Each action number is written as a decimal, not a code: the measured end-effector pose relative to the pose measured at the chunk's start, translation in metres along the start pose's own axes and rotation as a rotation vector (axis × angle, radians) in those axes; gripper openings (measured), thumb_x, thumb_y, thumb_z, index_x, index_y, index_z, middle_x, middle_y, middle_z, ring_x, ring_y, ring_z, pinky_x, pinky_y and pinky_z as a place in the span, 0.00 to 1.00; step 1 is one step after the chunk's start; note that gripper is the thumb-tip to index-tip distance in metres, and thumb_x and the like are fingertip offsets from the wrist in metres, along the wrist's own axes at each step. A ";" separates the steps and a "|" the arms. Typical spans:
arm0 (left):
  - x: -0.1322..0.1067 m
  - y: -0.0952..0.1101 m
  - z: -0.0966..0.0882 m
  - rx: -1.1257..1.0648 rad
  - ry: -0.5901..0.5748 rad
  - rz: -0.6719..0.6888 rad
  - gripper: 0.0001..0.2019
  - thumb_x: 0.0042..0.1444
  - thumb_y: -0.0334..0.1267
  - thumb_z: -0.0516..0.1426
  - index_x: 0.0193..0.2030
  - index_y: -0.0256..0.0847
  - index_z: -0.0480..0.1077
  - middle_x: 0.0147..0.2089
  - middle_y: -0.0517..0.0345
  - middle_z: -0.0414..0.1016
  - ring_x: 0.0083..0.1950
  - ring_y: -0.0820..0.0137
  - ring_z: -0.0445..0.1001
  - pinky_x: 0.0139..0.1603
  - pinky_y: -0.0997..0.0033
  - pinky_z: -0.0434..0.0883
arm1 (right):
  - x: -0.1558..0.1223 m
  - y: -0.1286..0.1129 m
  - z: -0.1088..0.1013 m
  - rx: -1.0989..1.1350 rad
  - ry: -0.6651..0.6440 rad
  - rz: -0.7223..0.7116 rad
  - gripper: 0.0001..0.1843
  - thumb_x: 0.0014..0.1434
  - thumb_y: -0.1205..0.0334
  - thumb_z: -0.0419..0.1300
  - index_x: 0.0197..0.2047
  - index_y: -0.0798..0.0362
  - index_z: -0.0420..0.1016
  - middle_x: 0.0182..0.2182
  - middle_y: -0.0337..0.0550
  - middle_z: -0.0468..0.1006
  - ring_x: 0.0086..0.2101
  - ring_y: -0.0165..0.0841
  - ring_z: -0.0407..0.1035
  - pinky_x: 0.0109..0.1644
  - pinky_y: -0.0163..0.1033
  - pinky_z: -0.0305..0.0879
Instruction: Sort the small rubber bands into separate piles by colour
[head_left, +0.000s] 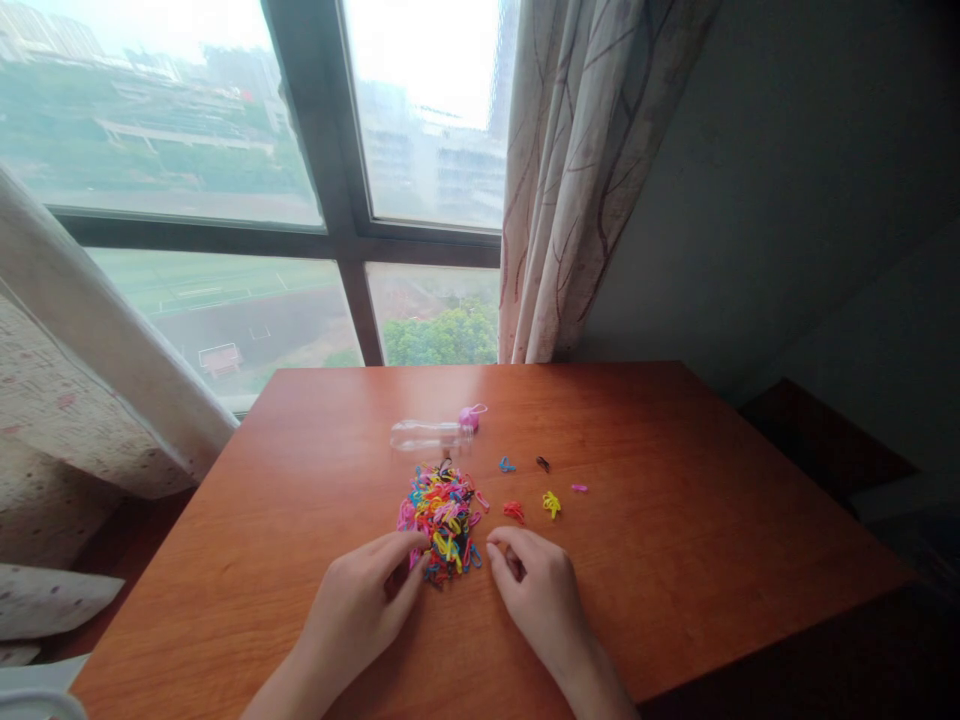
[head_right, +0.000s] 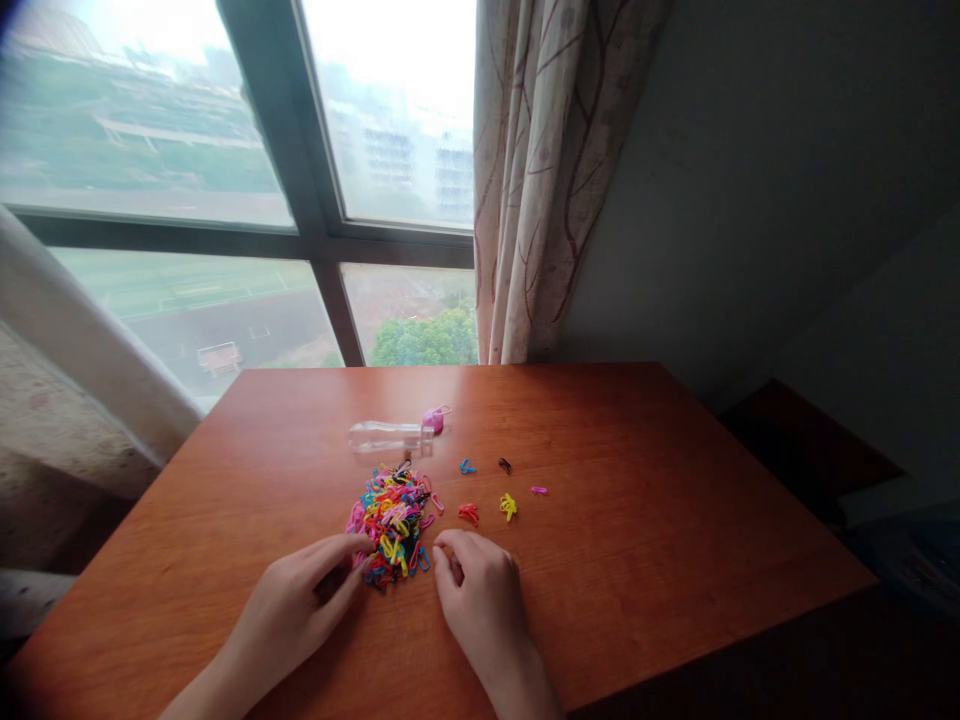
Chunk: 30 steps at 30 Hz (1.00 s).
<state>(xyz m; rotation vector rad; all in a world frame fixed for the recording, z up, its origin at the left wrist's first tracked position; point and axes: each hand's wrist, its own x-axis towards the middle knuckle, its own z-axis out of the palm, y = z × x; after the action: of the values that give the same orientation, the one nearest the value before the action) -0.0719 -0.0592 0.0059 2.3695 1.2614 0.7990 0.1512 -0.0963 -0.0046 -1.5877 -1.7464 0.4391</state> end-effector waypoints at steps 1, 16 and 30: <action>-0.001 0.000 0.000 0.001 -0.014 0.002 0.07 0.62 0.38 0.54 0.44 0.45 0.71 0.32 0.63 0.79 0.29 0.73 0.76 0.31 0.76 0.70 | -0.001 -0.003 0.003 0.009 -0.015 -0.002 0.08 0.63 0.65 0.55 0.35 0.50 0.75 0.24 0.35 0.74 0.24 0.30 0.67 0.31 0.33 0.55; 0.001 0.009 0.002 0.047 -0.113 0.055 0.08 0.63 0.37 0.52 0.41 0.46 0.73 0.35 0.60 0.80 0.32 0.71 0.79 0.33 0.77 0.71 | -0.009 -0.014 0.003 -0.160 -0.038 -0.037 0.07 0.60 0.67 0.56 0.32 0.49 0.72 0.24 0.35 0.75 0.26 0.29 0.68 0.31 0.34 0.51; 0.001 0.009 0.000 0.056 -0.093 0.094 0.09 0.64 0.35 0.51 0.43 0.45 0.72 0.36 0.60 0.81 0.33 0.70 0.80 0.34 0.75 0.72 | -0.009 -0.011 0.004 -0.129 -0.010 -0.034 0.09 0.61 0.68 0.53 0.31 0.50 0.71 0.23 0.35 0.74 0.24 0.29 0.68 0.30 0.34 0.51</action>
<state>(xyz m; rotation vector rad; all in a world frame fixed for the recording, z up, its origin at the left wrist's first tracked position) -0.0654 -0.0637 0.0108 2.4963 1.1569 0.6804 0.1398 -0.1064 -0.0023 -1.6447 -1.8378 0.3243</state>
